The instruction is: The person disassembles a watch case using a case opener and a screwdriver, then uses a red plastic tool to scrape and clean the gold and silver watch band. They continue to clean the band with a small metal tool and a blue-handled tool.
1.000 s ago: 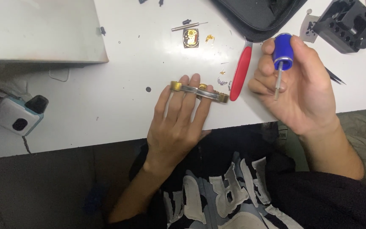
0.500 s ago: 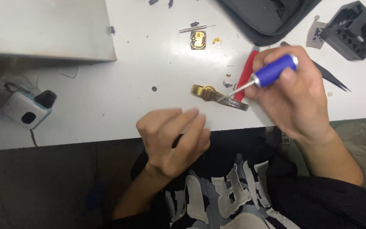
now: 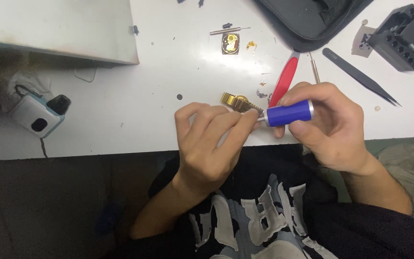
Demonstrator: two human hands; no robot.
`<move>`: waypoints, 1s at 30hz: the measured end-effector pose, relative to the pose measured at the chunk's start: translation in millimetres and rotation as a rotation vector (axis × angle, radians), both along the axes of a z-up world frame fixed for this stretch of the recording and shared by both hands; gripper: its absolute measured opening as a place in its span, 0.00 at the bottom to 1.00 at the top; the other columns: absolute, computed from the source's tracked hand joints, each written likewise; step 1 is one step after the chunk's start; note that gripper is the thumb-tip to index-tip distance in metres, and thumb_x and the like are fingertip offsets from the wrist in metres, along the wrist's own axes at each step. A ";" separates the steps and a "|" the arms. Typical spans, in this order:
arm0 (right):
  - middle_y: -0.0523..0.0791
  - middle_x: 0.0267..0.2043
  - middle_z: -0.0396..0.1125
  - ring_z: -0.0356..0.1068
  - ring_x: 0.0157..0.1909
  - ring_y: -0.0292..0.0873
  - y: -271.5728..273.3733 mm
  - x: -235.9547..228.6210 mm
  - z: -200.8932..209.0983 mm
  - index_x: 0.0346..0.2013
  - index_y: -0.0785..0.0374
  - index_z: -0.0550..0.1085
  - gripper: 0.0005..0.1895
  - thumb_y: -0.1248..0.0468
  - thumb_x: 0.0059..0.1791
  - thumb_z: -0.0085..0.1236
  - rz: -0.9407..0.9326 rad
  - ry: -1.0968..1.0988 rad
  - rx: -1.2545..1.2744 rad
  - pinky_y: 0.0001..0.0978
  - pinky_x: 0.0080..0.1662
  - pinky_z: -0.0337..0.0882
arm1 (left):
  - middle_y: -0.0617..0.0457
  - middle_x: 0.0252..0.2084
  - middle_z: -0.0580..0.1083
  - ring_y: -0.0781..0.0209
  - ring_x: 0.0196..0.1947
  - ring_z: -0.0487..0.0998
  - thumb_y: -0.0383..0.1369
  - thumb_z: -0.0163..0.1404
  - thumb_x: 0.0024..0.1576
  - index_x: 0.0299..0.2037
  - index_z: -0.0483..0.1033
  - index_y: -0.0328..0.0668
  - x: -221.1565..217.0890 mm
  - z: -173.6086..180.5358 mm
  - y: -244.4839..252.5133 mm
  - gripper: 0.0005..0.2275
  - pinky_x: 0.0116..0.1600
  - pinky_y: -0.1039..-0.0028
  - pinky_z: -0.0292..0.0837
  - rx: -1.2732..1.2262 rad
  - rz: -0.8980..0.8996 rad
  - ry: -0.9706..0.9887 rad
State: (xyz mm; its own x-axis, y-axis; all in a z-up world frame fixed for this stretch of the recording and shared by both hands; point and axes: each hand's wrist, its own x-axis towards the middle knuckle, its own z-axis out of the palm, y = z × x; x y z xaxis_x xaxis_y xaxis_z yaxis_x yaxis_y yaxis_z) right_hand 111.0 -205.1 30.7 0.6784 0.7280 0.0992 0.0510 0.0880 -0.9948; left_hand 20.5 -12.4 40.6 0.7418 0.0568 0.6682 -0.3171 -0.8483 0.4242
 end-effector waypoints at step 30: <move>0.57 0.42 0.73 0.73 0.39 0.49 5.8 -12.6 9.5 0.47 0.80 0.70 0.17 0.70 0.48 0.60 -0.101 -0.452 -0.138 0.33 0.45 0.72 | 0.54 0.26 0.75 0.52 0.34 0.75 0.24 0.53 0.62 0.31 0.77 0.36 -1.5 -16.8 9.4 0.06 0.49 0.62 0.57 0.014 -0.074 -0.003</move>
State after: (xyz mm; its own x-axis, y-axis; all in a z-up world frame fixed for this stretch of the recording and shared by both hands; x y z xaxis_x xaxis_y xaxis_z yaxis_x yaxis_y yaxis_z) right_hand 98.4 -199.3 40.2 0.6577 0.6878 0.3072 0.4822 -0.0712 -0.8732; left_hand 19.0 -2.9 23.8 0.7418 -0.0074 0.6706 -0.3803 -0.8283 0.4115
